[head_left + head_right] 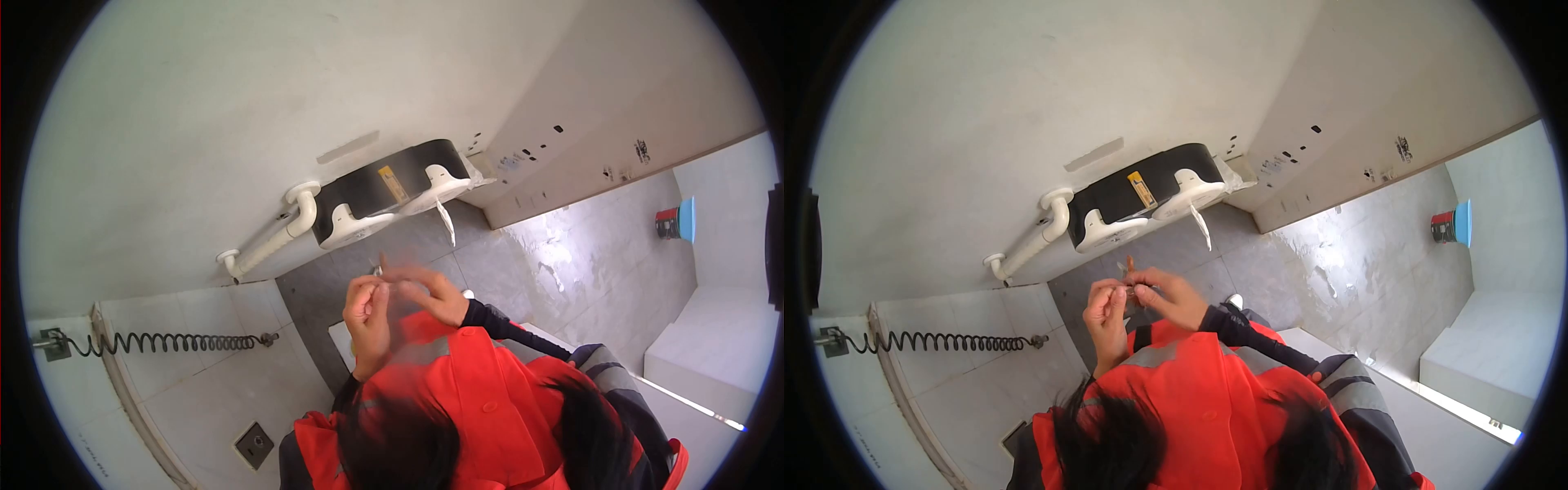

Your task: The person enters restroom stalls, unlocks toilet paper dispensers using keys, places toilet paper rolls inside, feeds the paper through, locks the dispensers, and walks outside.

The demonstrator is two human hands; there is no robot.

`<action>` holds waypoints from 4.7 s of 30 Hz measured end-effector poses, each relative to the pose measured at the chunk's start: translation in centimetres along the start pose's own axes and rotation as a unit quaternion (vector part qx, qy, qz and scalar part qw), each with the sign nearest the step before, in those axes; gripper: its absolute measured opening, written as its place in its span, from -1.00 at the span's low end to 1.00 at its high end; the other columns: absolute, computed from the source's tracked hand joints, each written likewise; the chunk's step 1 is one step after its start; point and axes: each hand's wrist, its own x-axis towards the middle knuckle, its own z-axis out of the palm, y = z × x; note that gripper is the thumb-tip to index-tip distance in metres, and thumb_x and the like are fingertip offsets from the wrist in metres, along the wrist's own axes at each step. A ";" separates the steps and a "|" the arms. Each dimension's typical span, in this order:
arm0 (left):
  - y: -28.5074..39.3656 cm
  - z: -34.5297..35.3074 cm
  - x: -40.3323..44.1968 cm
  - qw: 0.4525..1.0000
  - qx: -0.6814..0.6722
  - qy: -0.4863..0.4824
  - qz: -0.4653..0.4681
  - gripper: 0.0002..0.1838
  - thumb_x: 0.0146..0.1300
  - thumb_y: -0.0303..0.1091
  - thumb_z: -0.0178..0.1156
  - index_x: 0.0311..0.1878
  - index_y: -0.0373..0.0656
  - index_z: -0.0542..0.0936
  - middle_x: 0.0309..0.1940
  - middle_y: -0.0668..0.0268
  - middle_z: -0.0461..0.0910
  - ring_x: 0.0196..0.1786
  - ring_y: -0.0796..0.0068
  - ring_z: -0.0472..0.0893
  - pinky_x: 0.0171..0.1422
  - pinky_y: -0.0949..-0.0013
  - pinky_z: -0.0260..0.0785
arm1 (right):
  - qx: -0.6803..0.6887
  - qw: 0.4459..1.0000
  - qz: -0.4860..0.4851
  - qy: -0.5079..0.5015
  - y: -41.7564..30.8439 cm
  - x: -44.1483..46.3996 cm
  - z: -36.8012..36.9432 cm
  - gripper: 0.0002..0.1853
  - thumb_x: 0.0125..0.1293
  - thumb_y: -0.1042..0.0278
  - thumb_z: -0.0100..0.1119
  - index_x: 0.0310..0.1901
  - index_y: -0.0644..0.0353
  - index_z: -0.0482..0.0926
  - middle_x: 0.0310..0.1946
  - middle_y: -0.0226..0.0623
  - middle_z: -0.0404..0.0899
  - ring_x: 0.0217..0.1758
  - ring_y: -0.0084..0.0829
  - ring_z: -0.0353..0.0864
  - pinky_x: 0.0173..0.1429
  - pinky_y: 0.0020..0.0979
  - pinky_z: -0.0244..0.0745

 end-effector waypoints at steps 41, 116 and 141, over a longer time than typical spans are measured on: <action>-12.6 -4.2 7.4 0.861 -0.411 0.089 -0.286 -0.38 0.23 -0.35 0.03 0.25 -0.39 0.01 0.19 0.01 0.13 0.30 0.15 0.13 0.30 0.05 0.07 | -0.769 0.532 -0.178 -0.307 -0.2 21.2 3.7 -0.94 -0.01 0.42 0.09 -0.51 0.13 0.56 -0.46 -0.30 0.51 -0.34 -0.31 0.58 -0.33 -0.34 0.46; -10.7 -15.4 3.9 0.920 -0.033 -0.248 -0.302 -0.77 0.05 -0.41 0.10 -0.19 -0.20 0.41 -0.15 0.25 0.45 -0.11 0.49 0.43 -0.01 0.44 0.26 | -0.307 0.942 0.079 -0.110 8.9 9.3 -0.1 -0.36 0.06 0.44 -0.01 0.23 -0.19 0.15 -0.42 -0.14 0.53 -0.41 -0.19 0.56 -0.25 -0.21 0.42; -11.8 9.9 7.7 0.803 0.143 -0.463 -0.346 -0.40 0.30 0.13 -0.20 0.13 -0.24 0.31 -0.01 0.21 0.37 0.04 0.41 0.37 0.11 0.39 0.22 | 0.199 0.883 0.242 0.349 10.9 -4.8 -7.4 -0.67 0.13 0.06 0.18 -0.34 0.21 0.54 -0.70 -0.49 0.38 -0.78 -0.67 0.25 -0.75 -0.58 0.12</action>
